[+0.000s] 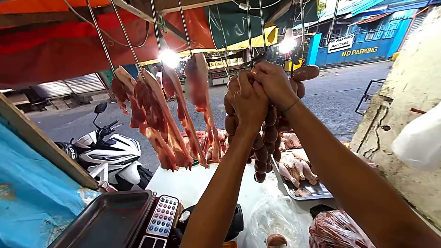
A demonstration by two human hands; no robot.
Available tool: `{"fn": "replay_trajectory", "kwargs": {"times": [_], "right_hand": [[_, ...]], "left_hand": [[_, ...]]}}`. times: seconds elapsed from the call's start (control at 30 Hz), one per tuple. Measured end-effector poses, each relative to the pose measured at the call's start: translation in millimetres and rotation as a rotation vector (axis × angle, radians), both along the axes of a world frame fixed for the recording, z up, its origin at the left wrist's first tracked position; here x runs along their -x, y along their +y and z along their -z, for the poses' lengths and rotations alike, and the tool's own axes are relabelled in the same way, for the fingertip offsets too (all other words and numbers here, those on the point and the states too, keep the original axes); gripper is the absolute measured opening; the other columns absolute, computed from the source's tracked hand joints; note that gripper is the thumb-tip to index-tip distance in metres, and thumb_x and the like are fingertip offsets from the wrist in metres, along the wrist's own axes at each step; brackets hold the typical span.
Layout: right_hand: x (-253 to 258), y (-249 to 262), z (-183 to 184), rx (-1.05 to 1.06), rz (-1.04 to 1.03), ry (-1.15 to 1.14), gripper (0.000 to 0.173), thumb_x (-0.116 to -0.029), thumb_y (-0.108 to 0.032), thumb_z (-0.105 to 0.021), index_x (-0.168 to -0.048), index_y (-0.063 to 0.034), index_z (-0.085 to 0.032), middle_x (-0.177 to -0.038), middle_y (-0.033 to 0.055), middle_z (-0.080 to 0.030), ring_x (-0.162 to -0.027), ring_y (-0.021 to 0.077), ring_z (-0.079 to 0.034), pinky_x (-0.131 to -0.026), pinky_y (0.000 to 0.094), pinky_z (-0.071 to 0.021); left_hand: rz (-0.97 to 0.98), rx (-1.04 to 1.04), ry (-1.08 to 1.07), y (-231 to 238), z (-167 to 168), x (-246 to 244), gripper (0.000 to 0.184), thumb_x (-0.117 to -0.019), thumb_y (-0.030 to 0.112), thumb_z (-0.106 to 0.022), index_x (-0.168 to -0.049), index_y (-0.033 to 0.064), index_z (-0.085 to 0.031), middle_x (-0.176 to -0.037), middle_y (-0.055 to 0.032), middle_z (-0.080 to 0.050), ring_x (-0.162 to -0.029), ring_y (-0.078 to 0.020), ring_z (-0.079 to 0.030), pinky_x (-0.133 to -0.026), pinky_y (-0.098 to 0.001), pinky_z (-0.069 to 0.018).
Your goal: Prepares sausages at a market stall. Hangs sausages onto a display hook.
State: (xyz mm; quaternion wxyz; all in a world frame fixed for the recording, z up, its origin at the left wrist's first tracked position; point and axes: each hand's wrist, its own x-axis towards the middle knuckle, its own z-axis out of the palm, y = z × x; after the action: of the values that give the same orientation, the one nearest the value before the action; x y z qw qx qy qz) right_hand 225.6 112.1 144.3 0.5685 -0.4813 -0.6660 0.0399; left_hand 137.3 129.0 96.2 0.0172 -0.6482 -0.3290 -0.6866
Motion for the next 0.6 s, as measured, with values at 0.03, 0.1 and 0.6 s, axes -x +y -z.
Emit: {"fn": "replay_trajectory", "kwargs": {"times": [0.03,0.1,0.6], "right_hand": [[-1,0,1,-0.013,0.002,-0.019,0.024,-0.1072,-0.018,-0.049,-0.097,-0.0051,-0.067,-0.096,0.0061,-0.063,-0.09,0.0129,-0.059,-0.083,0.0356,-0.0469],[-3,-1,-2,-0.001,0.004,-0.06,0.025,-0.1075,-0.017,-0.049,-0.096,-0.0041,-0.066,-0.099,0.0073,-0.063,-0.092,0.014,-0.059,-0.084,0.0364,-0.0473],[-57,-53,-26,-0.054,0.291,-0.079,0.031,-0.1064,-0.02,-0.049,-0.122,-0.0029,-0.069,-0.111,0.0174,-0.071,-0.1,0.0297,-0.069,-0.09,0.0541,-0.0539]], "left_hand": [[0.007,-0.01,-0.003,1,2,0,0.025,-0.0946,0.015,-0.056,-0.117,0.0063,-0.064,-0.109,-0.0108,-0.068,-0.111,-0.0274,-0.061,-0.094,-0.0477,-0.0432],[0.015,-0.012,0.01,2,2,0,0.026,-0.0954,0.016,-0.056,-0.118,0.0052,-0.063,-0.109,-0.011,-0.069,-0.113,-0.0282,-0.061,-0.094,-0.0497,-0.0422],[0.236,0.387,0.301,-4,-43,36,0.027,-0.1008,0.014,-0.053,-0.125,0.0096,-0.063,-0.112,-0.01,-0.071,-0.116,-0.03,-0.061,-0.105,-0.0592,-0.0387]]}}
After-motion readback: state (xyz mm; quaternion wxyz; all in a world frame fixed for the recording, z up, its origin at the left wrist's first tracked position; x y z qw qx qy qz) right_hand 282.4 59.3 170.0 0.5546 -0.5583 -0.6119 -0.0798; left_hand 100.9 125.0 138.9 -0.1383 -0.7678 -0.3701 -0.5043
